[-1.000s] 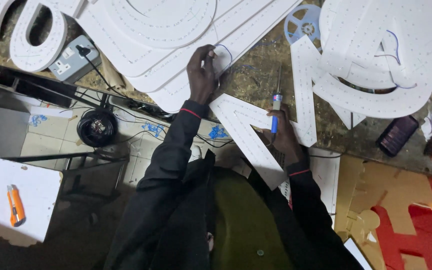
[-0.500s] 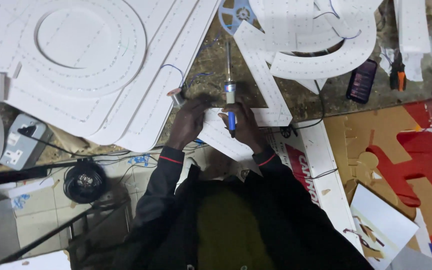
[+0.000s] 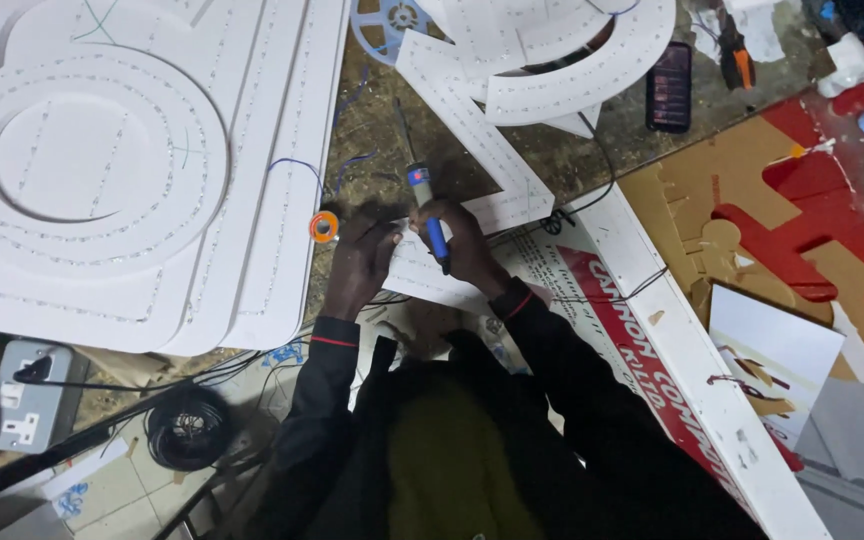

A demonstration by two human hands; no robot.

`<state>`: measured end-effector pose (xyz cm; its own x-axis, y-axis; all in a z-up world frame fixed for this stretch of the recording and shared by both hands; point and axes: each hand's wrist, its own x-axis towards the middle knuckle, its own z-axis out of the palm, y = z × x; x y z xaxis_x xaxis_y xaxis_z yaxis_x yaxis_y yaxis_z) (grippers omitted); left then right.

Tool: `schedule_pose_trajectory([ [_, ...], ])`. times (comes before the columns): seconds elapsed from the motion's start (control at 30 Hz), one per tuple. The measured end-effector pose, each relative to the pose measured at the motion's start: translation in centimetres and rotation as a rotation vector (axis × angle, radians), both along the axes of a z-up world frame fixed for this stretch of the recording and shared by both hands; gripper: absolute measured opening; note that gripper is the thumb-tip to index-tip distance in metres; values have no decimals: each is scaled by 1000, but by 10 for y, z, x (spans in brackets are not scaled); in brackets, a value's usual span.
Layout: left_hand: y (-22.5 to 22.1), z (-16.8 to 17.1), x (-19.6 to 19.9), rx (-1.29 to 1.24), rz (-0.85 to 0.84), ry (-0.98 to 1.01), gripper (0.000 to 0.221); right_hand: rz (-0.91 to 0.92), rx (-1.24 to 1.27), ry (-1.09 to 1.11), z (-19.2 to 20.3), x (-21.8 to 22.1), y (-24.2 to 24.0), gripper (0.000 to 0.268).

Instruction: Soldering electrical wire connections to LED strips mounted on large letter signs on a workshop table.

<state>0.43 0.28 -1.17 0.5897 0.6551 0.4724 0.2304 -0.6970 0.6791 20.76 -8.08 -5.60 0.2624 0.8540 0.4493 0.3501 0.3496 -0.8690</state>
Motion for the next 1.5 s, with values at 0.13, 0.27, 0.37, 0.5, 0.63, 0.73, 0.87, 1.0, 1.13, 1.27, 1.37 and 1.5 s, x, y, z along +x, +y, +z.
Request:
schedule_pose_trajectory([
  [0.13,10,-63,-6,23,-3,-14,23,19,53,-60,9,-7,5,16],
  [0.27,15,-78,-4,1,30,-49,30,69,89,-16,21,-15,2,11],
  [0.37,17,-92,-3,16,61,-63,27,101,118,-83,32,-20,0,10],
  [0.5,20,-91,3,32,76,-86,23,129,129,-45,32,-19,8,8],
  [0.63,22,-88,4,24,47,-91,23,165,97,217,43,-17,15,5],
  [0.73,23,-67,5,67,100,-122,26,147,174,117,34,-6,20,15],
  [0.87,33,-75,4,131,125,-104,29,173,194,270,47,2,12,15],
  [1.0,35,-63,6,186,158,-65,24,180,172,337,44,9,6,20],
  [1.13,39,-58,7,270,153,-4,27,206,125,427,81,15,-10,20],
  [1.27,8,9,30,259,86,43,23,227,66,602,104,27,-21,23],
  [1.37,-19,30,50,211,48,4,13,194,74,483,96,30,-19,24],
  [1.5,-34,16,66,57,81,-3,13,190,129,483,93,37,-15,23],
])
